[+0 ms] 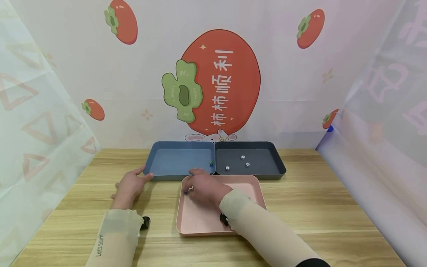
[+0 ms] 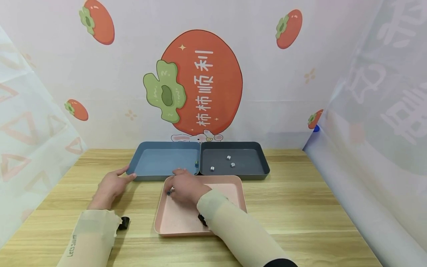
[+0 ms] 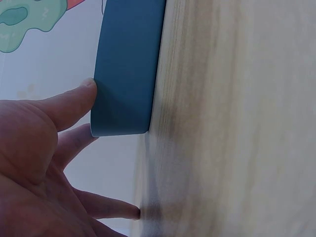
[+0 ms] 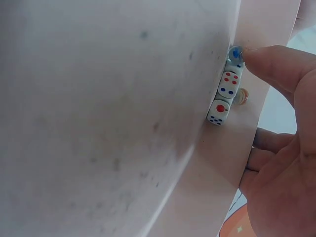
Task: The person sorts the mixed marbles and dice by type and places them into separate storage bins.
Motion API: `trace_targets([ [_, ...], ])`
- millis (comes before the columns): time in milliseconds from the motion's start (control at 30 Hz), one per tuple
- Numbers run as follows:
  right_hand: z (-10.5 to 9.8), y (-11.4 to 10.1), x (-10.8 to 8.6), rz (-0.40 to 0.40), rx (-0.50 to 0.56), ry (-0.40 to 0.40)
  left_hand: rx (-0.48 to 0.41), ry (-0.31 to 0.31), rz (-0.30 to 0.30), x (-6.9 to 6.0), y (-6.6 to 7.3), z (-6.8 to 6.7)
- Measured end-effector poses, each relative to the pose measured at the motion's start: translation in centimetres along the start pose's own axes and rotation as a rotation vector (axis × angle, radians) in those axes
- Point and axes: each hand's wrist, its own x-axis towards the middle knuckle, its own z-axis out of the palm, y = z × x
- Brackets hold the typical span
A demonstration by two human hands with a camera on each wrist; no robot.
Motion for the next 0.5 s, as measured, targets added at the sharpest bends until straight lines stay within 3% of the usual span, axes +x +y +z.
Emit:
trace_targets([
  [500, 0.19, -0.2, 0.23, -0.033, -0.082, 0.025, 0.002, 0.0, 0.003, -0.09, -0.03, -0.02],
])
